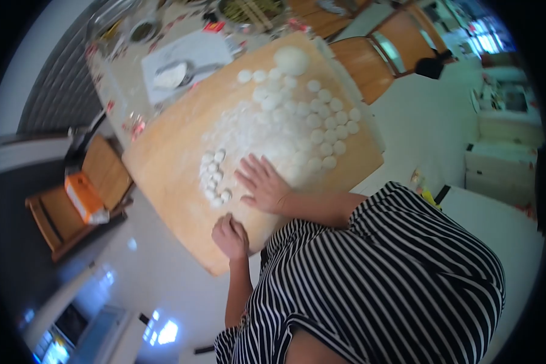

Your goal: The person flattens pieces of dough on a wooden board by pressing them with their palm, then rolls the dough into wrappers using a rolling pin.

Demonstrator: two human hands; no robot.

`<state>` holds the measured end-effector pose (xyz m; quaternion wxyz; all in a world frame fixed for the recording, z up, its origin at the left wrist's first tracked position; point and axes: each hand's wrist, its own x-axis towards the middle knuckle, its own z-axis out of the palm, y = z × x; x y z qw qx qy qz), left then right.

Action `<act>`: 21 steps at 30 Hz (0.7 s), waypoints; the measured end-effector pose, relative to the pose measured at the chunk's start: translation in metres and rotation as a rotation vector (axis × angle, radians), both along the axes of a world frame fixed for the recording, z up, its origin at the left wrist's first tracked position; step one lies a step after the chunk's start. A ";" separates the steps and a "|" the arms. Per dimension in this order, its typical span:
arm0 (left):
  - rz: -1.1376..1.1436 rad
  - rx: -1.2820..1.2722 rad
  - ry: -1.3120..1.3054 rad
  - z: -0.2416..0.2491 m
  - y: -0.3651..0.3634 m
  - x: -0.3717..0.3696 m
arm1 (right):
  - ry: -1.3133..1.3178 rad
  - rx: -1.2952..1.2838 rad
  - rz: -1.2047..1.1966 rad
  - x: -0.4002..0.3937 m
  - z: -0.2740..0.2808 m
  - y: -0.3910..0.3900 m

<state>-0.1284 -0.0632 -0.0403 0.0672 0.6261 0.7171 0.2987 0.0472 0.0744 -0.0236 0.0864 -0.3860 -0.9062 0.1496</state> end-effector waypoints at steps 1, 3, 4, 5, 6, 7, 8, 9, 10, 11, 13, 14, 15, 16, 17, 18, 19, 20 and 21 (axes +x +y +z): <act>0.024 -0.004 0.004 0.000 -0.001 0.001 | -0.022 0.021 -0.014 0.000 0.001 0.000; 0.073 -0.017 0.018 0.000 -0.004 0.003 | -0.034 0.033 -0.003 -0.001 0.002 -0.001; 0.077 -0.004 0.019 0.002 -0.003 0.004 | -0.051 0.050 0.001 0.000 0.002 0.000; 0.078 0.014 0.019 0.004 -0.002 0.005 | -0.068 0.071 0.002 0.000 0.002 0.002; 0.096 0.015 0.026 0.003 -0.001 0.005 | -0.060 0.072 0.020 0.001 -0.002 0.004; 0.102 0.014 0.022 0.002 -0.002 0.005 | -0.049 0.126 0.051 0.003 -0.006 0.004; 0.108 0.013 0.016 0.002 -0.003 0.006 | -0.037 0.178 0.082 0.007 -0.010 0.006; 0.111 0.024 0.021 0.005 -0.002 0.006 | 0.006 0.210 0.124 0.011 -0.001 0.012; 0.120 0.015 0.025 0.004 -0.004 0.005 | 0.011 0.201 0.132 0.018 -0.006 0.017; 0.111 -0.003 -0.001 0.003 -0.004 0.003 | 0.048 0.220 0.222 0.027 -0.012 0.026; 0.094 0.007 -0.054 0.007 0.004 0.001 | 0.112 0.244 0.350 0.039 -0.013 0.044; 0.092 0.012 -0.052 0.010 0.011 0.000 | 0.113 0.250 0.348 0.044 -0.013 0.054; 0.140 0.017 -0.103 0.012 0.017 0.000 | 0.069 0.280 0.355 0.050 -0.014 0.062; 0.189 0.020 -0.156 0.019 0.025 0.000 | 0.025 0.307 0.362 0.058 -0.015 0.070; 0.130 0.012 -0.197 0.028 0.032 -0.003 | 0.074 0.310 0.307 0.064 -0.016 0.080; 0.129 0.013 -0.196 0.038 0.043 -0.006 | 0.074 0.311 0.306 0.066 -0.016 0.087; 0.011 -0.042 -0.159 0.045 0.054 -0.009 | 0.218 0.180 0.107 0.067 -0.016 0.091; -0.109 -0.097 -0.121 0.050 0.063 -0.012 | 0.359 0.048 -0.096 0.068 -0.015 0.094; -0.130 -0.130 -0.013 0.049 0.068 -0.013 | 0.518 0.031 -0.268 0.060 -0.015 0.097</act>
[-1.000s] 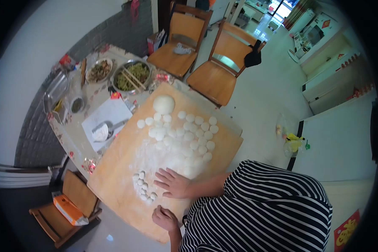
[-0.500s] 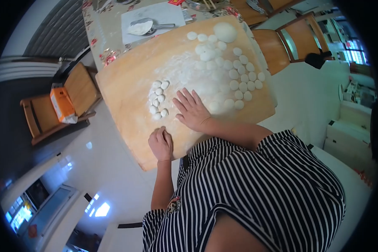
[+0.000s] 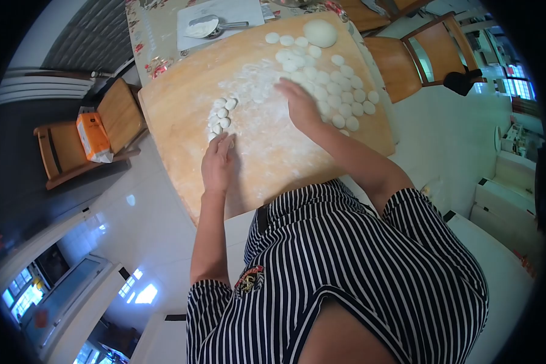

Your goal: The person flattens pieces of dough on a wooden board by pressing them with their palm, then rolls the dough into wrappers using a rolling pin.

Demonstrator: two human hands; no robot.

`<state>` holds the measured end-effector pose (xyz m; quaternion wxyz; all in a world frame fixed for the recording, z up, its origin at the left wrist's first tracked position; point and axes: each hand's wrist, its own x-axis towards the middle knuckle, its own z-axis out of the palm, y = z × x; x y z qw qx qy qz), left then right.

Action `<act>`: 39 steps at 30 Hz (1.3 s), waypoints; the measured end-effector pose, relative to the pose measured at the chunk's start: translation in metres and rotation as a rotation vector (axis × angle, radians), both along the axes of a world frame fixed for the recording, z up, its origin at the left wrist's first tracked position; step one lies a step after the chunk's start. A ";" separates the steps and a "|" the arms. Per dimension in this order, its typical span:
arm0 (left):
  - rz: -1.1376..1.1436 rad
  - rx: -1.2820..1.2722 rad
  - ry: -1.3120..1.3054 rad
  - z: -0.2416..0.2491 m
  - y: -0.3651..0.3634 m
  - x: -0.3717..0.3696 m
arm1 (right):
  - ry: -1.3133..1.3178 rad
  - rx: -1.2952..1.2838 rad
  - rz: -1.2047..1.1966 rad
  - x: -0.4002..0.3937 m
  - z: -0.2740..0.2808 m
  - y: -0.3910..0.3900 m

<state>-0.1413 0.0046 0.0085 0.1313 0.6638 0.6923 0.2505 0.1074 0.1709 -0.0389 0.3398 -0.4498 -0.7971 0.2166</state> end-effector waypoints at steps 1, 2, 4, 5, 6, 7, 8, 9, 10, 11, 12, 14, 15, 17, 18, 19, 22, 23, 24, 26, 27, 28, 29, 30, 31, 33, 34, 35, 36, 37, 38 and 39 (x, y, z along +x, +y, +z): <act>-0.006 0.000 -0.002 -0.002 0.003 0.000 | -0.002 0.000 -0.006 -0.006 0.009 0.004; 0.027 -0.045 -0.017 -0.005 0.005 0.001 | 0.167 -0.164 -0.172 -0.010 0.018 0.009; 0.062 -0.047 0.008 -0.009 0.011 0.002 | 0.372 -0.326 -0.446 -0.015 0.025 0.022; 0.056 -0.049 0.008 -0.010 0.010 0.008 | 0.372 -0.327 -0.453 -0.010 0.026 0.026; 0.047 -0.059 -0.099 0.003 0.014 0.022 | 0.287 -0.213 -0.459 -0.005 0.036 0.030; 0.038 -0.068 -0.204 0.010 0.016 0.037 | 0.203 -0.097 -0.464 -0.001 0.041 0.033; -0.018 -0.047 -0.244 0.009 0.019 0.051 | 0.204 -0.097 -0.472 0.003 0.039 0.033; -0.025 -0.173 -0.406 0.018 0.022 0.069 | 0.253 -0.116 -0.457 0.008 0.035 0.034; -0.068 -0.148 -0.382 0.009 0.022 0.082 | 0.300 -0.133 -0.441 0.013 0.036 0.034; -0.112 -0.122 -0.360 -0.002 0.022 0.093 | 0.296 -0.128 -0.450 0.018 0.036 0.030; -0.121 -0.120 -0.365 -0.009 0.022 0.101 | 0.291 -0.151 -0.430 0.023 0.040 0.021; -0.032 -0.171 -0.345 -0.018 0.024 0.113 | 0.282 -0.171 -0.413 0.029 0.047 0.005; -0.037 -0.174 -0.349 -0.020 0.025 0.116 | 0.313 -0.220 -0.409 0.032 0.046 -0.003; 0.000 -0.196 -0.419 -0.024 0.024 0.120 | 0.342 -0.276 -0.408 0.037 0.043 -0.016; -0.002 -0.198 -0.419 -0.024 0.023 0.121 | 0.335 -0.266 -0.410 0.039 0.037 -0.020; -0.052 -0.069 -0.379 -0.024 0.023 0.121 | 0.328 -0.257 -0.412 0.041 0.032 -0.024; -0.090 -0.012 -0.344 -0.031 0.022 0.120 | 0.373 -0.302 -0.363 0.043 0.027 -0.035; -0.075 -0.083 -0.348 -0.035 0.021 0.120 | 0.372 -0.304 -0.365 0.043 0.026 -0.037; -0.076 -0.085 -0.349 -0.033 0.023 0.121 | 0.377 -0.296 -0.343 0.041 0.027 -0.038; -0.102 -0.183 -0.200 -0.028 0.024 0.121 | 0.380 -0.291 -0.322 0.036 0.029 -0.041; -0.102 -0.185 -0.200 -0.024 0.022 0.121 | 0.302 -0.282 -0.289 0.033 0.032 -0.043; -0.079 -0.123 -0.252 -0.020 0.018 0.121 | 0.225 -0.273 -0.254 0.029 0.034 -0.046; -0.055 -0.062 -0.303 -0.016 0.013 0.121 | 0.225 -0.277 -0.253 0.021 0.036 -0.050; -0.052 -0.065 -0.302 -0.009 0.007 0.118 | 0.135 -0.243 -0.197 0.011 0.037 -0.056; 0.075 -0.114 -0.387 -0.003 -0.002 0.112 | 0.046 -0.209 -0.139 0.001 0.038 -0.061; 0.269 -0.194 -0.456 0.004 -0.021 0.095 | -0.119 -0.122 -0.036 -0.015 0.041 -0.069; 0.334 -0.224 -0.442 0.002 -0.031 0.081 | -0.285 -0.027 0.063 -0.022 0.041 -0.072; 0.341 -0.232 -0.440 -0.003 -0.041 0.068 | -0.450 0.068 0.165 -0.027 0.041 -0.075; 0.409 -0.222 -0.438 -0.012 -0.052 0.055 | -0.486 0.050 0.236 -0.031 0.039 -0.079; 0.479 -0.211 -0.435 -0.012 -0.057 0.047 | -0.483 0.040 0.245 -0.029 0.032 -0.080; 0.491 -0.220 -0.430 -0.014 -0.062 0.040 | -0.507 0.048 0.320 -0.024 0.022 -0.079; 0.541 -0.201 -0.428 -0.010 -0.065 0.035 | -0.529 0.055 0.397 -0.021 0.018 -0.078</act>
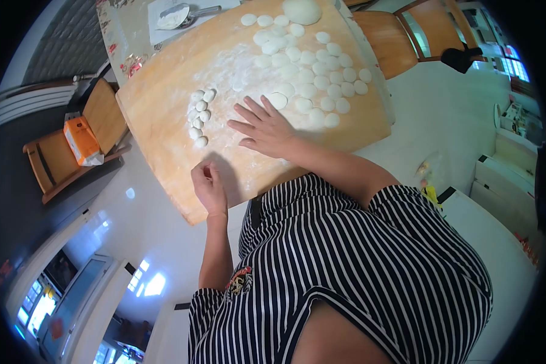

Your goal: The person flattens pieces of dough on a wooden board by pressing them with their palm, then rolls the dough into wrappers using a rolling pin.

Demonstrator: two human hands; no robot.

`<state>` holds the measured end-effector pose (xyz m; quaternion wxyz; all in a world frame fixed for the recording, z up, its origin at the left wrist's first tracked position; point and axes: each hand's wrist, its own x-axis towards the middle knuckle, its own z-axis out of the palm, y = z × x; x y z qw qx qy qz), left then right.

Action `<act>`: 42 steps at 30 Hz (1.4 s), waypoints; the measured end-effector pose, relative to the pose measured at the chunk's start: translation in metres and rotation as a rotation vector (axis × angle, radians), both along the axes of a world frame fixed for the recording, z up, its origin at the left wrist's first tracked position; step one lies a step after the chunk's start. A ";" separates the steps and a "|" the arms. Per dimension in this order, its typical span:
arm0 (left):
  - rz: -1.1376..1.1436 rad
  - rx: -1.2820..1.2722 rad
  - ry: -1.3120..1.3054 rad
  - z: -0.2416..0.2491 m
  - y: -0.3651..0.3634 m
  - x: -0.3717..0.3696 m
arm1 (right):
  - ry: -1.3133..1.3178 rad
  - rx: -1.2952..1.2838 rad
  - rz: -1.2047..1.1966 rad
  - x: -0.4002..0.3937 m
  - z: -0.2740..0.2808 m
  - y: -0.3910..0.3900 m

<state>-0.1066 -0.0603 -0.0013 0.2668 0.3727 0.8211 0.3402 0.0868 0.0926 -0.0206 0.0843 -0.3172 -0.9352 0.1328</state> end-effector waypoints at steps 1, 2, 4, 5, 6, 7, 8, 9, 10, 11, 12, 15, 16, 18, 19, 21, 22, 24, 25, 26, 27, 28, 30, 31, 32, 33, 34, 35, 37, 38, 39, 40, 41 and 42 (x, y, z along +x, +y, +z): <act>0.050 0.005 0.012 0.004 -0.001 -0.005 | 0.010 0.008 0.000 0.002 -0.004 0.000; 0.058 -0.010 0.014 0.006 0.000 -0.008 | 0.011 -0.008 0.007 0.001 -0.008 -0.001; 0.091 -0.023 0.094 0.009 0.006 -0.012 | 0.000 -0.018 -0.021 0.000 -0.004 0.000; 0.096 -0.032 0.091 0.009 0.011 -0.013 | -0.004 -0.026 -0.016 -0.001 -0.004 0.001; 0.130 -0.032 0.087 0.008 0.017 -0.012 | -0.008 -0.037 -0.019 -0.001 -0.004 0.001; 0.165 -0.027 0.082 0.006 0.024 -0.012 | -0.012 -0.042 -0.022 0.000 -0.004 0.002; 0.170 -0.028 0.077 0.002 0.034 -0.011 | -0.018 -0.043 -0.017 0.000 -0.003 0.004; 0.176 -0.044 0.103 -0.001 0.042 -0.009 | -0.022 -0.043 -0.017 -0.001 -0.001 0.005; 0.180 -0.059 0.130 -0.003 0.049 -0.007 | -0.025 -0.042 -0.019 -0.001 0.000 0.003; 0.185 -0.058 0.129 -0.005 0.054 -0.005 | -0.026 -0.040 -0.014 0.000 -0.001 0.002; 0.178 -0.074 0.172 -0.006 0.061 -0.003 | -0.013 -0.032 -0.013 0.000 -0.003 0.002; 0.171 -0.141 0.206 -0.003 0.070 -0.005 | 0.007 0.011 -0.007 -0.001 -0.006 0.002; 0.167 -0.207 0.189 -0.003 0.071 -0.006 | 0.005 0.031 -0.004 0.000 -0.007 0.002; 0.142 -0.174 0.169 0.000 0.067 -0.008 | -0.026 0.089 0.039 0.005 -0.010 0.004; 0.118 -0.156 0.144 0.001 0.064 -0.007 | -0.063 0.133 0.085 0.010 -0.012 0.004; 0.003 -0.062 0.134 0.003 0.056 0.006 | -0.027 0.235 0.101 0.028 -0.019 0.009; -0.102 0.029 0.123 0.002 0.057 0.016 | 0.009 0.333 0.128 0.038 -0.023 0.013; -0.302 0.126 0.092 0.008 0.063 0.040 | 0.023 0.285 0.055 0.052 -0.013 0.021; -0.387 0.195 0.059 0.018 0.069 0.055 | 0.042 0.224 -0.008 0.056 -0.006 0.023; -0.473 0.261 0.023 0.024 0.075 0.066 | 0.037 0.229 -0.019 0.058 0.001 0.023; -0.484 0.267 0.018 0.018 0.079 0.074 | 0.137 0.123 -0.201 0.061 0.009 0.024; -0.532 0.285 0.039 0.008 0.084 0.081 | 0.239 0.017 -0.382 0.064 0.014 0.024; -0.587 0.310 0.057 -0.009 0.090 0.089 | 0.337 0.015 -0.486 0.072 0.020 0.023; -0.597 0.314 0.078 -0.017 0.092 0.089 | 0.431 -0.052 -0.573 0.077 0.021 0.021; -0.608 0.318 0.099 -0.023 0.093 0.088 | 0.526 -0.119 -0.660 0.082 0.022 0.020; -0.617 0.321 0.096 -0.021 0.095 0.086 | 0.525 -0.115 -0.668 0.086 0.023 0.018; -0.646 0.256 0.113 -0.019 0.095 0.084 | 0.546 -0.111 -0.685 0.090 0.024 0.014; -0.672 0.194 0.133 -0.016 0.096 0.082 | 0.569 -0.104 -0.698 0.091 0.024 0.012; -0.681 0.188 0.153 -0.016 0.096 0.082 | 0.588 -0.125 -0.705 0.091 0.025 0.007; -0.684 0.179 0.172 -0.016 0.096 0.081 | 0.605 -0.148 -0.706 0.090 0.025 0.005; -0.686 0.181 0.170 -0.010 0.096 0.082 | 0.604 -0.146 -0.708 0.089 0.025 0.004; -0.647 0.232 0.142 -0.004 0.094 0.082 | 0.605 -0.152 -0.678 0.086 0.024 0.004; -0.606 0.284 0.116 0.002 0.091 0.082 | 0.608 -0.158 -0.646 0.082 0.024 0.004; -0.605 0.283 0.118 0.004 0.086 0.077 | 0.609 -0.159 -0.645 0.075 0.025 0.004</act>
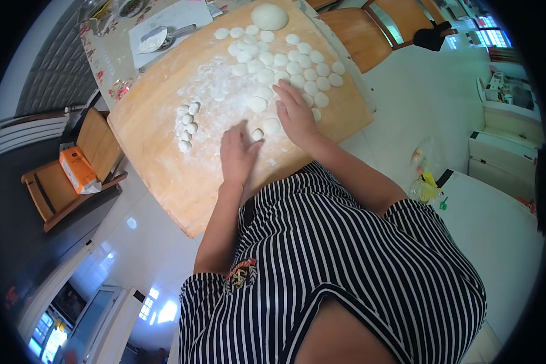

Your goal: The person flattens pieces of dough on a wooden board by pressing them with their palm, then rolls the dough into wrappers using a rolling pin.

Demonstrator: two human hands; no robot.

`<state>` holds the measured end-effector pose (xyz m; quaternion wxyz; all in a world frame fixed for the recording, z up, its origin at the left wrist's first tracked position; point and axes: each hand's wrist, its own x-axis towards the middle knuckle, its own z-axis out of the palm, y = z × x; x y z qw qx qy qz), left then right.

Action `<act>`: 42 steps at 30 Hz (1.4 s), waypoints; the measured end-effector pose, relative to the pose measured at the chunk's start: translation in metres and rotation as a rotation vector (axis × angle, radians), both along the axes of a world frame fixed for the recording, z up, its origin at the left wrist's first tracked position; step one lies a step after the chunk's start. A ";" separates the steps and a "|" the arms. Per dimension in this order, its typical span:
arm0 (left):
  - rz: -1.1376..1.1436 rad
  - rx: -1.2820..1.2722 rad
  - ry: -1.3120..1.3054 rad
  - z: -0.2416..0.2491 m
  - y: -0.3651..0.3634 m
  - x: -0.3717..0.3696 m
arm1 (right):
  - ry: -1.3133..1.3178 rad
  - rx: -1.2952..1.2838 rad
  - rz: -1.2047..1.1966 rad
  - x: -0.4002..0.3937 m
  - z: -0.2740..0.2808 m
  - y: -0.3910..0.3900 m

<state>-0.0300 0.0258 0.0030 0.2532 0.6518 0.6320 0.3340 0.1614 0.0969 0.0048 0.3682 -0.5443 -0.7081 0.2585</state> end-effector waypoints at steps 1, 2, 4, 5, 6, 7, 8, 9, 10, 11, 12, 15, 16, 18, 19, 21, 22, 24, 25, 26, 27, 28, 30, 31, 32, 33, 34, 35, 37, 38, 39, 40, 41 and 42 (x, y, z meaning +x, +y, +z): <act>0.097 -0.042 -0.050 0.002 -0.006 -0.010 | -0.132 0.006 0.020 -0.010 0.003 0.001; 0.195 -0.085 -0.100 0.004 -0.012 -0.022 | -0.265 0.011 0.041 -0.021 0.005 0.002; 0.398 -0.127 -0.174 -0.001 -0.029 -0.049 | -0.425 0.066 0.145 -0.045 0.006 0.002; 0.410 -0.135 -0.171 -0.006 -0.038 -0.064 | -0.585 0.127 0.246 -0.054 0.006 0.002; 0.516 -0.148 -0.108 -0.012 -0.047 -0.079 | -0.580 0.122 0.263 -0.062 0.003 0.002; 0.624 -0.161 -0.042 -0.018 -0.054 -0.092 | -0.591 0.153 0.365 -0.070 -0.003 0.002; 0.643 -0.168 -0.036 -0.026 -0.059 -0.101 | -0.600 0.185 0.469 -0.078 -0.008 0.002; 0.626 -0.110 0.093 -0.033 -0.065 -0.109 | -0.644 0.212 0.475 -0.084 -0.014 0.001; 0.605 -0.054 0.219 -0.040 -0.070 -0.114 | -0.639 0.208 0.495 -0.084 -0.020 -0.001; 0.534 0.041 0.299 -0.049 -0.072 -0.116 | -0.667 0.183 0.556 -0.080 -0.025 -0.001; 0.548 0.027 0.297 -0.049 -0.069 -0.114 | -0.698 0.156 0.618 -0.079 -0.025 0.001; 0.517 0.055 0.393 -0.049 -0.067 -0.109 | -0.696 0.153 0.616 -0.081 -0.029 0.002; 0.523 0.034 0.396 -0.049 -0.067 -0.110 | -0.692 0.138 0.632 -0.082 -0.030 0.000; 0.505 0.094 0.414 -0.050 -0.065 -0.111 | -0.658 0.151 0.612 -0.083 -0.033 0.003; 0.508 0.092 0.404 -0.050 -0.064 -0.111 | -0.658 0.151 0.621 -0.084 -0.033 0.003; 0.523 0.082 0.407 -0.049 -0.063 -0.110 | -0.667 0.143 0.626 -0.084 -0.034 0.004; 0.527 0.069 0.412 -0.049 -0.065 -0.110 | -0.669 0.150 0.631 -0.085 -0.034 0.004; 0.530 0.086 0.418 -0.049 -0.064 -0.111 | -0.664 0.159 0.631 -0.084 -0.034 0.004; 0.523 0.098 0.424 -0.047 -0.064 -0.111 | -0.667 0.167 0.628 -0.084 -0.034 0.003; 0.522 0.112 0.421 -0.045 -0.065 -0.110 | -0.668 0.186 0.632 -0.084 -0.034 0.003; 0.537 0.094 0.389 -0.045 -0.066 -0.110 | -0.670 0.207 0.631 -0.084 -0.034 0.004; 0.549 0.079 0.356 -0.049 -0.067 -0.112 | -0.677 0.220 0.612 -0.084 -0.035 0.005; 0.534 0.076 0.320 -0.048 -0.063 -0.112 | -0.738 0.239 0.620 -0.082 -0.035 0.004; 0.646 -0.021 0.140 -0.041 -0.058 -0.109 | -0.738 0.243 0.614 -0.077 -0.035 0.005; 0.751 -0.122 -0.040 -0.035 -0.054 -0.109 | -0.775 0.253 0.561 -0.071 -0.034 0.008; 0.774 -0.224 -0.107 -0.034 -0.048 -0.113 | -0.809 0.261 0.503 -0.064 -0.034 0.011; 0.765 -0.214 -0.102 -0.031 -0.040 -0.113 | -0.805 0.266 0.490 -0.057 -0.040 0.014; 0.696 -0.127 -0.024 -0.029 -0.031 -0.110 | -0.770 0.294 0.464 -0.048 -0.047 0.017; 0.603 -0.094 0.075 -0.022 -0.016 -0.105 | -0.680 0.382 0.446 -0.030 -0.045 0.023; 0.595 -0.091 0.076 -0.020 -0.011 -0.104 | -0.681 0.382 0.437 -0.022 -0.045 0.028; 0.587 -0.150 0.053 -0.021 -0.007 -0.104 | -0.614 0.376 0.425 -0.017 -0.043 0.034; 0.577 -0.210 0.031 -0.021 -0.005 -0.104 | -0.547 0.370 0.411 -0.013 -0.041 0.036; 0.569 -0.209 0.034 -0.021 -0.007 -0.103 | -0.546 0.368 0.402 -0.008 -0.039 0.036; 0.597 -0.220 0.055 -0.023 -0.009 -0.101 | -0.467 0.330 0.293 -0.006 -0.030 0.038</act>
